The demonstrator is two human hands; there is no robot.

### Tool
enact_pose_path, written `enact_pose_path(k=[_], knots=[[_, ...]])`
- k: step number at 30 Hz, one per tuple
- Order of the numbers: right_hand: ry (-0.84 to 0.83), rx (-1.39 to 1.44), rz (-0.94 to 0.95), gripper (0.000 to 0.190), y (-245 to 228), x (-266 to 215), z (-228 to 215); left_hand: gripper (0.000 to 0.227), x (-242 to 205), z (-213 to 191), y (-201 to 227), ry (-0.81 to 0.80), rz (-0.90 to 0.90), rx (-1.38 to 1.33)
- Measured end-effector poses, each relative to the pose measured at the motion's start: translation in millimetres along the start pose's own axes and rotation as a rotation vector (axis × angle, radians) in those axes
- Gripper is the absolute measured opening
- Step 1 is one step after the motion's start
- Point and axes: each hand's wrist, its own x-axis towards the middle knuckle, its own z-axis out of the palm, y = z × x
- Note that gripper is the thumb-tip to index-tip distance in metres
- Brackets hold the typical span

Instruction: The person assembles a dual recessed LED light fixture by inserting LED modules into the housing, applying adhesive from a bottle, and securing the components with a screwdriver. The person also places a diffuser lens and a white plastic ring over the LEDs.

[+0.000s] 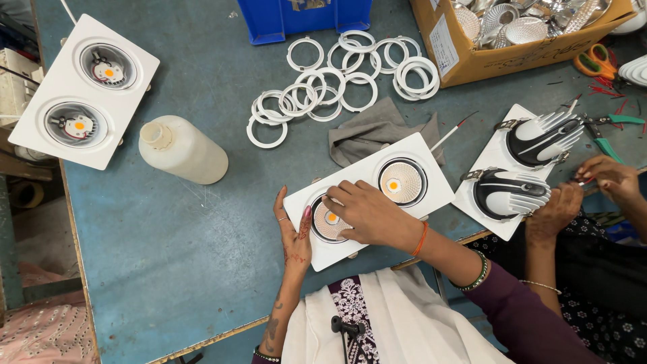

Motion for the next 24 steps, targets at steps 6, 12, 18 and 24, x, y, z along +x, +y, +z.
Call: enact_pose_path(k=[6,12,18,24], knots=[[0.015,0.038,0.000,0.075,3.4,-3.1,1.5,0.069,-0.4,0.5,1.5,-0.017,-0.074,-0.063],[0.048,0.106,-0.018,0.068,6.7,-9.7,3.3,0.070,0.1,-0.2,3.5,-0.017,-0.053,-0.012],[0.116,0.138,-0.006,0.066,9.6,-14.4,9.6,0.069,-0.7,-0.3,4.7,-0.012,-0.055,-0.037],[0.196,0.146,0.056,0.064,16.6,-14.2,14.8,0.068,-1.3,1.3,2.6,0.001,-0.076,-0.085]])
